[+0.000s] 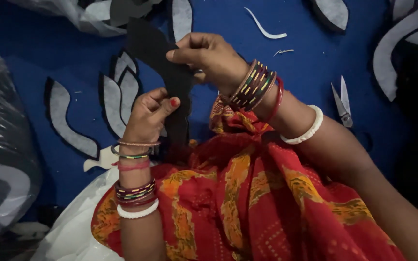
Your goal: The person picks up curved white and black foam pieces from a blue surface and presses them together to form a single unit. They repeatedly handle the pieces, aligning the edges and flipping them over to check the fit.
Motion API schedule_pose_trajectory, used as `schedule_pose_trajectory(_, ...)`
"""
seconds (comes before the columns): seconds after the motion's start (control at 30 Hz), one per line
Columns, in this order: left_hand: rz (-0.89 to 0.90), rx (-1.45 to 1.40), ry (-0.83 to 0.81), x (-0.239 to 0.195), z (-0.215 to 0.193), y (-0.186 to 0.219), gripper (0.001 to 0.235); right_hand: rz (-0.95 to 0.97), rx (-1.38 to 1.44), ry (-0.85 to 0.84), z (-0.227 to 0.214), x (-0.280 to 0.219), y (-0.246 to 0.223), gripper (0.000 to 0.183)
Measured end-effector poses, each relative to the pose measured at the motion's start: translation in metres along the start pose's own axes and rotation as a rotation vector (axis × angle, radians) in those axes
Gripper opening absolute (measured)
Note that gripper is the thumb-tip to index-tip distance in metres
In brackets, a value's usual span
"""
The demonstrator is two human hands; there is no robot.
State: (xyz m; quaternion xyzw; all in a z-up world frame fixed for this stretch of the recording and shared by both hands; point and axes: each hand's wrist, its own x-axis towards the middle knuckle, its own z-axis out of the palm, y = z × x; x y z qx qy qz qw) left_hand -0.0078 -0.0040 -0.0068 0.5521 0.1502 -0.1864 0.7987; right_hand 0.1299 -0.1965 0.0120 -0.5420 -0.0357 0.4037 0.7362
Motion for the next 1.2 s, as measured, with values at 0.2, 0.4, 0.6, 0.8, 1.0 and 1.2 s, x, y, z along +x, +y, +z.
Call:
schedule_pose_trajectory(0.2,-0.017,0.068,0.001,-0.003,0.001,0.007,0.029,-0.009,0.013,0.02,0.0,-0.004,0.0,0.013)
schedule_pose_trajectory(0.4,0.007,0.199,0.041,-0.005,0.008,0.019,0.028,-0.059,-0.005,-0.032,0.0,-0.009,-0.003,0.011)
schedule_pose_trajectory(0.6,0.035,0.569,0.234,-0.01,0.026,0.035,0.039,-0.08,-0.09,0.071,-0.024,0.002,0.023,0.014)
schedule_pose_trajectory(0.8,-0.067,0.344,-0.004,-0.026,0.018,0.035,0.033,-0.129,0.163,0.004,-0.076,0.013,0.044,0.008)
schedule_pose_trajectory(1.0,0.255,0.217,0.2,-0.029,0.041,0.033,0.035,-0.246,0.355,-0.041,-0.068,0.0,0.018,0.011)
schedule_pose_trajectory(1.2,0.413,0.328,0.289,-0.036,0.053,0.035,0.035,-0.274,0.416,-0.005,-0.077,0.001,0.027,0.01)
